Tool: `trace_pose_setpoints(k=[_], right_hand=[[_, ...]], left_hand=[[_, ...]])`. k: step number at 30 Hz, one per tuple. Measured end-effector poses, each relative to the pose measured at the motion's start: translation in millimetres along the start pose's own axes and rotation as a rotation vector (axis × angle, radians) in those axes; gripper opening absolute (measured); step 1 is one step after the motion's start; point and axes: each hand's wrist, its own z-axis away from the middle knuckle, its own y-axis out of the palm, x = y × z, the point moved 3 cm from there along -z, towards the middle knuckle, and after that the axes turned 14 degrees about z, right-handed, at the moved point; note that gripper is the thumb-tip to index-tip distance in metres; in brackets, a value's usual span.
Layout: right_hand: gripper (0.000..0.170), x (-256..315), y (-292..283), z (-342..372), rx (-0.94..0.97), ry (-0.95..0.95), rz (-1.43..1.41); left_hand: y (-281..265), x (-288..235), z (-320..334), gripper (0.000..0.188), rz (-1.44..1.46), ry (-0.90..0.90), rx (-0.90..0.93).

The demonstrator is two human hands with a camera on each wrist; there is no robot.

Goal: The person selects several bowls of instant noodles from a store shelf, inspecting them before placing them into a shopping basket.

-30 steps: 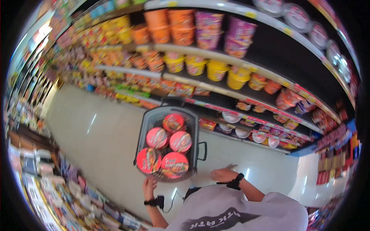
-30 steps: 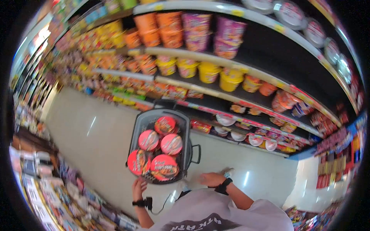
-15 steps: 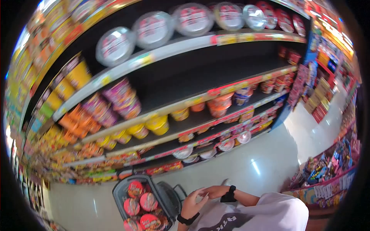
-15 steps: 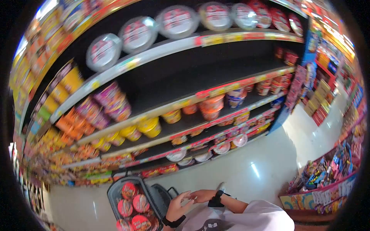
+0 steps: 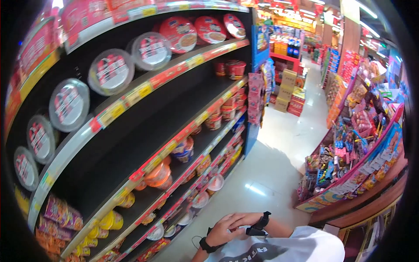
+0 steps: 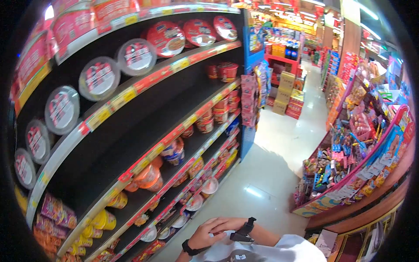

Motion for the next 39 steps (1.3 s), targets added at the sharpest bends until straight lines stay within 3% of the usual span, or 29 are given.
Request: trace_pose_setpoints(k=[1, 3, 6, 8, 9, 12, 13, 16, 18, 19, 22, 23, 27, 30, 33, 36, 39], right_hand=[[0.019, -1, -5, 10, -0.117, -0.024, -0.080], [0.020, -57, -23, 20, -0.190, 0.203, -0.323], [0.024, -94, -35, 35, -0.319, 0.269, -0.638], [0.019, -72, -45, 50, -0.412, 0.293, -0.597], [0.016, -65, -56, 54, -0.426, 0.255, -0.597], [0.011, -50, -88, 66, -0.399, 0.043, -0.637], [0.019, -40, -101, 64, -0.466, 0.114, -0.667], [0.015, -77, -155, 53, -0.406, 0.122, -0.651], [0.013, -89, -192, 39, -0.458, 0.254, -0.558], [0.013, -89, -213, 35, -0.487, 0.321, -0.509], [0.018, -74, -278, 29, -0.355, 0.234, -0.187], [0.029, -73, -299, 27, -0.347, 0.265, -0.112], [0.041, -61, -378, 18, -0.475, 0.167, 0.160], [0.035, -23, -413, 7, -0.539, 0.244, -0.008], [0.027, -30, -437, -10, -0.487, 0.246, -0.350], [0.021, 8, -461, -20, -0.421, 0.131, -0.361], [0.022, -22, -491, -36, -0.234, 0.066, -0.481]], left_hand=[[3, 3, -15, 0.050, 0.007, 0.001, 0.058], [10, 18, -45, 0.052, -0.174, 0.012, 0.185], [25, 29, -87, 0.056, -0.426, -0.026, 0.359], [32, 36, -115, 0.057, -0.439, 0.001, 0.432], [32, 46, -129, 0.052, -0.374, 0.072, 0.456], [26, 80, -176, 0.046, 0.348, -0.100, 0.550], [24, 87, -192, 0.044, 0.407, -0.144, 0.597], [13, 107, -243, 0.047, 0.222, -0.142, 0.626], [0, 93, -273, 0.048, -0.164, -0.141, 0.629], [-8, 87, -290, 0.048, -0.355, -0.135, 0.623], [-32, 112, -335, 0.047, 0.004, -0.076, 0.506], [-38, 120, -350, 0.045, 0.056, -0.040, 0.452], [-59, 143, -410, 0.041, 0.176, -0.112, 0.324], [-74, 145, -442, 0.036, 0.218, -0.074, 0.182], [-85, 130, -464, 0.029, 0.163, -0.042, 0.070], [-96, 126, -485, 0.026, 0.014, 0.098, -0.040], [-105, 119, -507, 0.024, -0.132, 0.183, -0.146]])
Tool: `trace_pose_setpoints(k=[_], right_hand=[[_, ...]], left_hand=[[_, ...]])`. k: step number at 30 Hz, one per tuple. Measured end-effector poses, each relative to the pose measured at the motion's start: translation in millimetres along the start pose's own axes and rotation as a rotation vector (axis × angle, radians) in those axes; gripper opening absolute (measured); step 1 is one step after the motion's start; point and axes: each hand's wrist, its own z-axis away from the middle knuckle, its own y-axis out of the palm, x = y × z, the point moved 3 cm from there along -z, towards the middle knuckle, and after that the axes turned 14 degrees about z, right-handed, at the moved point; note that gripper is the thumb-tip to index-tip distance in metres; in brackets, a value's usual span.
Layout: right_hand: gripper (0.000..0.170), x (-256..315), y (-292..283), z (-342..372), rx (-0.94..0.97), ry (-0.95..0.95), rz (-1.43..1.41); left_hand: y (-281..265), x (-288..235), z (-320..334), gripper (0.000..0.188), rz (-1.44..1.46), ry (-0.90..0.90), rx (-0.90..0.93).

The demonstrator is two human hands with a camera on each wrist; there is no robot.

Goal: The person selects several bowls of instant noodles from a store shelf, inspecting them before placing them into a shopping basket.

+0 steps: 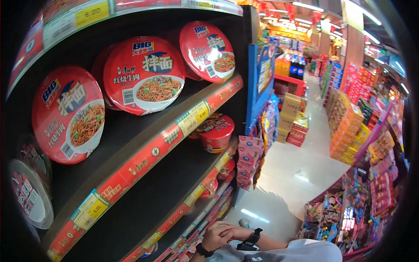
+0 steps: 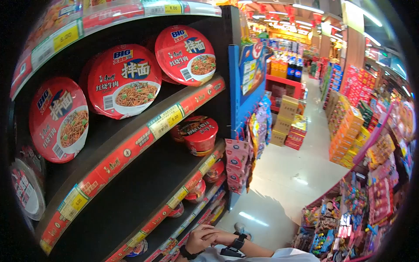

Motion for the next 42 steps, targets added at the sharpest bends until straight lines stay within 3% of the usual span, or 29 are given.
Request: trace_pose_setpoints(k=[3, 6, 8, 11, 12, 13, 16, 17, 18, 19, 21, 25, 26, 30, 37, 42], right_hand=[[0.022, 33, -15, -14, 0.108, 0.052, 0.037], [0.026, 78, -33, -24, 0.176, -0.014, 0.260], [0.027, 111, -39, -25, 0.194, -0.005, 0.329], [0.024, 163, -55, -21, 0.146, -0.241, 0.712], [0.022, 191, -53, -10, 0.145, -0.355, 0.563], [0.016, 200, -66, -12, 0.023, -0.438, 0.704], [0.013, 238, -105, -9, -0.065, -0.512, 0.474], [0.015, 259, -109, 0, -0.131, -0.573, 0.340], [0.025, 272, -123, 4, -0.223, -0.594, 0.472], [0.036, 286, -130, 5, -0.327, -0.768, 0.523], [0.055, 317, -135, 13, -0.419, -0.817, 0.618], [0.071, 338, -142, 7, -0.455, -0.842, 0.720], [0.073, 339, -142, 8, -0.425, -0.831, 0.729], [0.076, 333, -147, 9, -0.354, -0.900, 0.856], [0.077, 299, -108, 29, -0.007, -0.787, 0.495], [0.083, 266, -55, 43, 0.212, -0.740, 0.595]], left_hand=[[-6, -15, -29, 0.023, -0.135, 0.025, -0.130], [-6, -18, -52, 0.021, -0.238, 0.032, -0.243], [-10, -25, -73, 0.020, -0.123, -0.046, -0.297], [-12, -32, -104, 0.015, -0.020, -0.062, -0.371], [-14, -34, -116, 0.014, -0.043, -0.031, -0.372], [-17, -37, -129, 0.012, -0.067, 0.001, -0.373], [-35, -45, -164, 0.018, -0.062, 0.048, -0.592], [-43, -43, -176, 0.025, -0.065, 0.097, -0.652], [-45, -47, -191, 0.033, -0.026, 0.078, -0.727], [-47, -52, -206, 0.041, 0.016, 0.062, -0.802], [-50, -54, -232, 0.051, -0.043, 0.042, -0.871], [-44, -45, -266, 0.051, 0.168, 0.085, -0.886], [-42, -44, -266, 0.042, 0.038, 0.068, -0.890], [-30, -54, -249, 0.026, 0.085, 0.092, -0.993], [-6, -93, -173, 0.023, -0.048, 0.292, -1.098], [16, -105, -91, 0.025, 0.019, 0.328, -1.314]])
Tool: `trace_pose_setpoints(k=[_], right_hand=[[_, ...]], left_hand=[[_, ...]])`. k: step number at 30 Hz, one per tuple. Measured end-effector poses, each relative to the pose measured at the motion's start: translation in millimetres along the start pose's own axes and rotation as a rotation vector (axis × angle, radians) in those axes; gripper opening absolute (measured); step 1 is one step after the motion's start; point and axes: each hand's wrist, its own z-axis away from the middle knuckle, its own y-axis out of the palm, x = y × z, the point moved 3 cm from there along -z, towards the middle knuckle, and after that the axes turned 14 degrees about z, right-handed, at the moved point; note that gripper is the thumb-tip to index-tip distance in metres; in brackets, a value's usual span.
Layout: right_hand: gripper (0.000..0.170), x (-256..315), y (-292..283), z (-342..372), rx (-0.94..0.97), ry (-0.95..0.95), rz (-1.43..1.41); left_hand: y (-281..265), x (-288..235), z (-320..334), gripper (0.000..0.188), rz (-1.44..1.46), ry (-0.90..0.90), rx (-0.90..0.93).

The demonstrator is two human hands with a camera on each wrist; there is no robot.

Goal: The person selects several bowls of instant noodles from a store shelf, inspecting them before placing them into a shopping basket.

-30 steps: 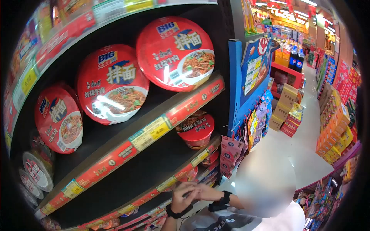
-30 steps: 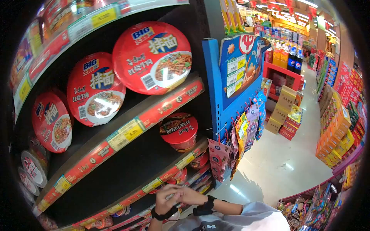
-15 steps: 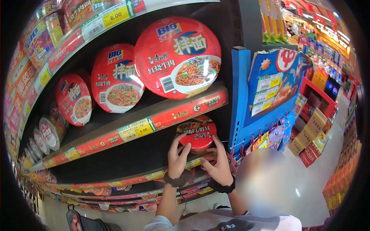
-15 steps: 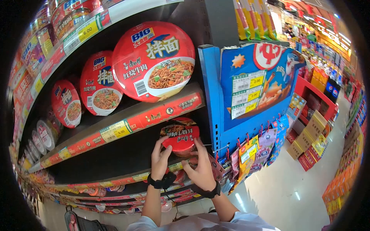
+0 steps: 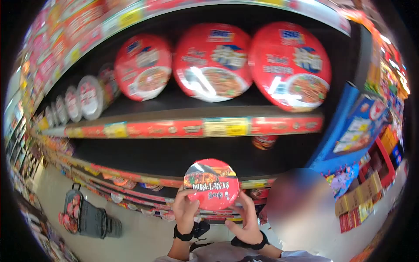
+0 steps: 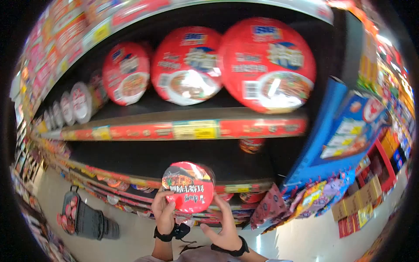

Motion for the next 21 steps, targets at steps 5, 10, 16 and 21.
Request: trace_pose_setpoints(k=[5, 10, 16, 21], right_hand=[[0.072, -12, 95, -5, 0.215, 0.020, 0.043], [0.071, -36, 206, -4, 0.469, 0.095, 0.039], [0.066, -75, 329, 9, 0.823, 0.258, 0.007], [0.062, -131, 421, 42, 1.027, 0.332, -0.089]], left_hand=[[-103, -23, 50, 0.022, -0.078, -0.064, -0.333], [-206, -54, 102, 0.018, -0.196, -0.116, -0.579], [-316, -72, 183, 0.024, 0.059, -0.354, -0.872], [-367, -100, 252, 0.028, 0.199, -0.479, -1.060]])
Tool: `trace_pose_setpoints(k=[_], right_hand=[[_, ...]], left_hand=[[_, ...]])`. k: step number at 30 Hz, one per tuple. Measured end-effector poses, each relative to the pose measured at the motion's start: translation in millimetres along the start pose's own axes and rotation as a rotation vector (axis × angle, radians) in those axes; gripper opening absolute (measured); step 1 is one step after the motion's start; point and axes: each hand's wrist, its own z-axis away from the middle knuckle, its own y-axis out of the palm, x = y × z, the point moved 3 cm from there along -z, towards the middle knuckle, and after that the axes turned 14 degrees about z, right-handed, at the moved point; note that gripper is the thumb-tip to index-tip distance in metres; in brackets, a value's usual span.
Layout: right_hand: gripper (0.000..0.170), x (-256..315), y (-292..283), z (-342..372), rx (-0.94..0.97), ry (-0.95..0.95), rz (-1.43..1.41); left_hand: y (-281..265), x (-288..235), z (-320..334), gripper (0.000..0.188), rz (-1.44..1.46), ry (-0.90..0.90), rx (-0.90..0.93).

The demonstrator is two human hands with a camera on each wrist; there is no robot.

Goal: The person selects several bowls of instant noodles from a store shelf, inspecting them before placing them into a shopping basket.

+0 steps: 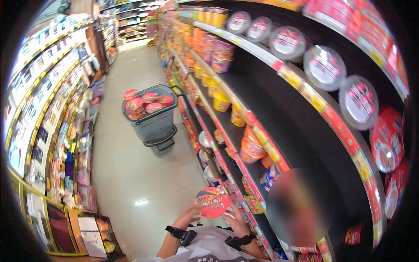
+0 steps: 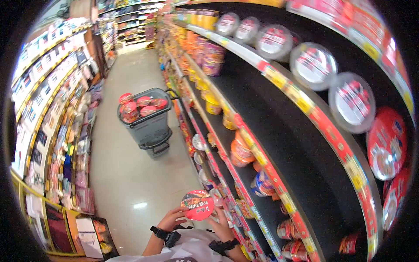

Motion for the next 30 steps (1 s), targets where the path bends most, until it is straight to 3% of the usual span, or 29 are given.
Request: trace_pose_setpoints(k=[4, 13, 16, 18, 20, 30], right_hand=[[0.058, -2, 44, -33, 0.301, 0.353, -0.117], [0.047, -21, 115, -116, 0.607, 0.469, -0.092], [0.049, -44, 138, -160, 0.740, 0.314, -0.025], [0.050, -29, 155, -188, 0.760, 0.312, 0.003], [0.050, 4, 176, -218, 0.700, 0.576, -0.067], [0.049, 58, 245, -382, 0.648, 0.426, -0.241]], left_hand=[[-54, -9, 15, 0.030, 0.081, 0.078, -0.159], [-127, -22, 7, 0.034, 0.261, 0.107, -0.332], [-147, -44, -12, 0.034, 0.257, 0.110, -0.378], [-159, -68, -27, 0.035, 0.210, 0.126, -0.404], [-176, -98, -47, 0.036, 0.154, 0.120, -0.426], [-212, -302, -156, 0.045, -0.356, 0.135, -0.320]])
